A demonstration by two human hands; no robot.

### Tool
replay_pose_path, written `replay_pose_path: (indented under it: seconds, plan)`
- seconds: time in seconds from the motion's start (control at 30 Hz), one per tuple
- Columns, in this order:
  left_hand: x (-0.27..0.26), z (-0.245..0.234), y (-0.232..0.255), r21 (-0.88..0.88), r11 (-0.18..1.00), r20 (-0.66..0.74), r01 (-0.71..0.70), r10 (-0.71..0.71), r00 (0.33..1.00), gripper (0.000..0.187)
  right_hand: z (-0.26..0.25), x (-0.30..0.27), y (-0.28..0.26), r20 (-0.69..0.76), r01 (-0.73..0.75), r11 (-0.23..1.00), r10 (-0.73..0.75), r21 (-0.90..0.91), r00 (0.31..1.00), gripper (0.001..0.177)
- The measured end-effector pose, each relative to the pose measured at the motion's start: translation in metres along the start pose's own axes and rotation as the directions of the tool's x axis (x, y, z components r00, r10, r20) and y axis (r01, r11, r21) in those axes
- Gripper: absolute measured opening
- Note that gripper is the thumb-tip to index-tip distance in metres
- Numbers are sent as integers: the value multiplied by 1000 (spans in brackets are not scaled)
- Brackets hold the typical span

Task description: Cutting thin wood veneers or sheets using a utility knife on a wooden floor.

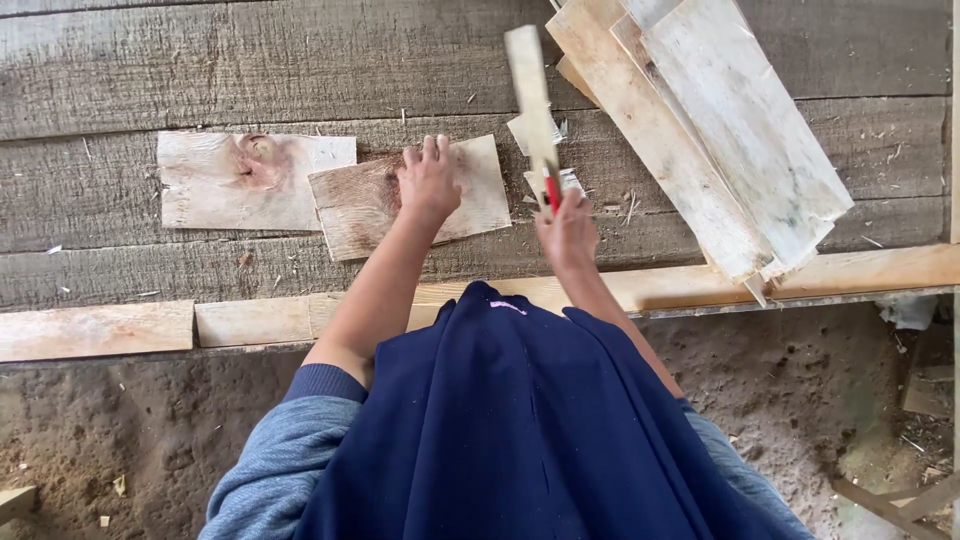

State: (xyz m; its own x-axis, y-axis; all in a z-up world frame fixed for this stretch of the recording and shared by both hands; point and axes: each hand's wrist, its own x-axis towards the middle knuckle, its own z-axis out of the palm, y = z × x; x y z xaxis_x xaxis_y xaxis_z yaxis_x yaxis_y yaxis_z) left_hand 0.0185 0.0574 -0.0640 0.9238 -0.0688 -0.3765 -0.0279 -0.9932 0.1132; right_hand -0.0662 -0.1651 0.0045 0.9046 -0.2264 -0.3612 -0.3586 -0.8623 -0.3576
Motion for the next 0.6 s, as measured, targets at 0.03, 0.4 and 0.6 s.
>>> replay_pose_path:
  seconds: [0.03, 0.4, 0.6]
  plan:
    - [5, 5, -3, 1, 1000, -2, -1, 1, 1000, 94, 1, 5, 10, -2, 0, 1000, 0, 1, 1000, 37]
    - [47, 35, -5, -147, 988, -42, -40, 34, 999, 48, 29, 39, 8, -65, 239, 935, -230, 263, 971, 20]
    - [43, 16, -1, -282, 954, -15, -100, 100, 995, 30, -14, 22, -52, 94, 105, 796, -198, 597, 976, 34]
